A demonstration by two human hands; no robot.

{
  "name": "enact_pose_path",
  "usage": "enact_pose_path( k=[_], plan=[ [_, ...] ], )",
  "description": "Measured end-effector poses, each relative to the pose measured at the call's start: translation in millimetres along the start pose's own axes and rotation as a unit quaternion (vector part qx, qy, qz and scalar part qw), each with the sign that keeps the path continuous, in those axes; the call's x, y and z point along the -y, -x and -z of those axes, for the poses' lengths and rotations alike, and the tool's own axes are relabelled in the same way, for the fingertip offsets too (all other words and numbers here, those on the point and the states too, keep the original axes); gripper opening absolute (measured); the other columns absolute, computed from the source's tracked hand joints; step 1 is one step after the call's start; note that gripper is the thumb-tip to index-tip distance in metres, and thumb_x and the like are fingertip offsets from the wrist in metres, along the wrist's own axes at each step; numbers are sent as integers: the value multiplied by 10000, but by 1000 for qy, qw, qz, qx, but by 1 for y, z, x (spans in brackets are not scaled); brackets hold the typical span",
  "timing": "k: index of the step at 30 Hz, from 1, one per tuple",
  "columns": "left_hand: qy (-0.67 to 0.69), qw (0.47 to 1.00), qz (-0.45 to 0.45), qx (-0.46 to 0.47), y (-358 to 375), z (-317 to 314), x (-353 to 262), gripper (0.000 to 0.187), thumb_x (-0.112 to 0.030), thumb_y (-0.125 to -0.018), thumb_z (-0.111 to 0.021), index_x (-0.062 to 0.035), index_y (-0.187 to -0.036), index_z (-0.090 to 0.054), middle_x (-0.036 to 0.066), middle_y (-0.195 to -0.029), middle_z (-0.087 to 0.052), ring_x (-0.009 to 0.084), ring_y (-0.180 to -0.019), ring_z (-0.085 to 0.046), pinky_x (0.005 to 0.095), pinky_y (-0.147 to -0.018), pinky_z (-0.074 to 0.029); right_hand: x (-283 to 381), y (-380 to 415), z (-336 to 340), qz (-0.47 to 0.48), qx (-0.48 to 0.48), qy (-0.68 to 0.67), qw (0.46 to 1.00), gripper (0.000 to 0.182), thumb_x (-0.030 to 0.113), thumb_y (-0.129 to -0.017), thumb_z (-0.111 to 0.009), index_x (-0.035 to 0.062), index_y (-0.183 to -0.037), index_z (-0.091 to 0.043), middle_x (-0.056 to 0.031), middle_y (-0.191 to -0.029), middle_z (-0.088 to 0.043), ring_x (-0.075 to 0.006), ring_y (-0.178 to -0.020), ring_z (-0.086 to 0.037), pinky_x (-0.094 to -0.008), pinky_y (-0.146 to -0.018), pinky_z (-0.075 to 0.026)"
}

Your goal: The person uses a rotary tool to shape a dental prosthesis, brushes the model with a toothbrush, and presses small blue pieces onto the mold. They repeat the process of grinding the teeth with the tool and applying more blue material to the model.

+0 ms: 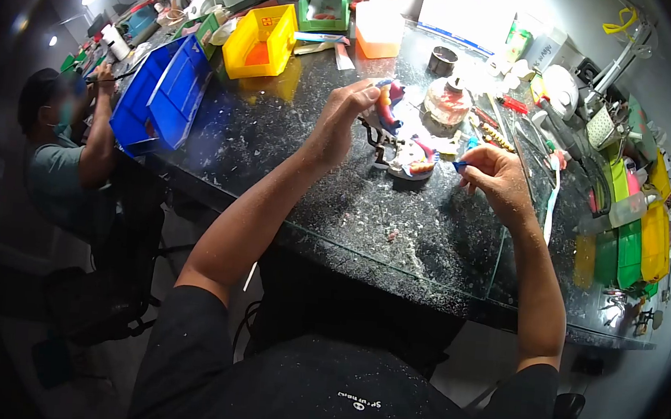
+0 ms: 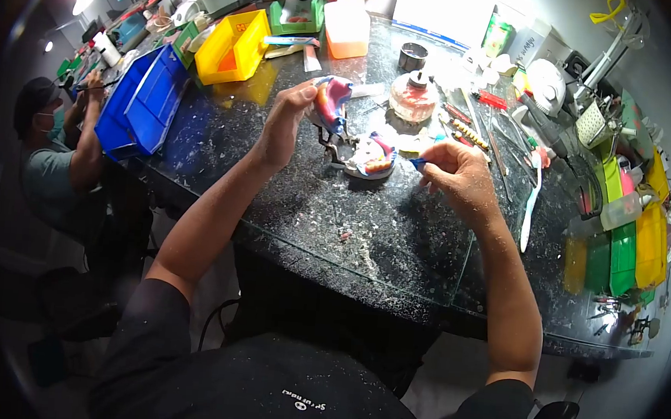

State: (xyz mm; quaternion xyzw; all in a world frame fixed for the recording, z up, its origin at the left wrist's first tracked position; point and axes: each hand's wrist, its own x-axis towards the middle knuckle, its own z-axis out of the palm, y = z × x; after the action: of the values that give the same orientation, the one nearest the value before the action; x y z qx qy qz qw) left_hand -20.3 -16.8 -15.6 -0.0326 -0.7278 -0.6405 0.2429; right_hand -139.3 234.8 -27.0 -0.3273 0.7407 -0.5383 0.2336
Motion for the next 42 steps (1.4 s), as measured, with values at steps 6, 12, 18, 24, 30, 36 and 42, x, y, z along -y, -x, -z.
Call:
enact_pose_path(
  k=[6,12,18,24,30,36,42],
  plan=[
    [-36,997,-68,9,-2,2,7,568,-490,-884,-424,29,-991,-628,122,-909,-661,166,-893,-621,306,-876,-440,-2,1,-4,14,-14,-22,1000,89,48,-834,-651,-2,-906,-636,-41,-783,-662,-80,-672,-613,-220,-579,-486],
    [-3,998,-35,45,3,-5,2,565,-546,-909,-510,-4,-1026,-620,35,-891,-627,97,-878,-601,262,-834,-465,-4,2,-7,13,-5,-21,1000,90,54,-830,-660,5,-905,-646,-31,-784,-660,-72,-655,-592,-218,-592,-479],
    [-14,998,-43,37,3,-5,6,596,-547,-880,-571,5,-1100,-603,32,-891,-637,86,-857,-605,260,-827,-478,-1,4,-16,19,-3,-57,998,115,65,-823,-673,-7,-908,-643,-49,-782,-663,-85,-666,-605,-233,-590,-487],
    [3,997,-61,53,3,-2,11,542,-439,-871,-591,24,-1153,-595,48,-895,-649,105,-839,-614,277,-806,-498,5,7,-23,18,-11,-71,997,159,89,-821,-665,-32,-922,-646,-76,-770,-654,-115,-677,-613,-251,-597,-494],
    [-87,993,-74,37,1,-7,3,536,-467,-809,-700,3,-1066,-664,74,-910,-685,120,-859,-632,286,-777,-499,8,10,-42,-42,30,-146,988,133,61,-817,-686,9,-892,-590,-58,-790,-639,-120,-659,-617,-234,-580,-500],
    [-340,920,-189,-47,2,-17,2,544,-540,-774,-696,-37,-978,-711,97,-787,-679,199,-818,-605,392,-885,-385,7,2,-51,-60,-18,-177,982,220,33,-800,-701,45,-859,-490,-105,-790,-637,-172,-668,-660,-244,-547,-517],
    [-444,881,-166,5,2,-29,-11,556,-554,-742,-708,-45,-964,-727,104,-820,-662,217,-904,-547,396,-928,-297,4,-3,-52,-49,-19,-184,982,199,68,-813,-707,20,-886,-529,-101,-817,-647,-175,-688,-664,-243,-561,-518]
  ],
)
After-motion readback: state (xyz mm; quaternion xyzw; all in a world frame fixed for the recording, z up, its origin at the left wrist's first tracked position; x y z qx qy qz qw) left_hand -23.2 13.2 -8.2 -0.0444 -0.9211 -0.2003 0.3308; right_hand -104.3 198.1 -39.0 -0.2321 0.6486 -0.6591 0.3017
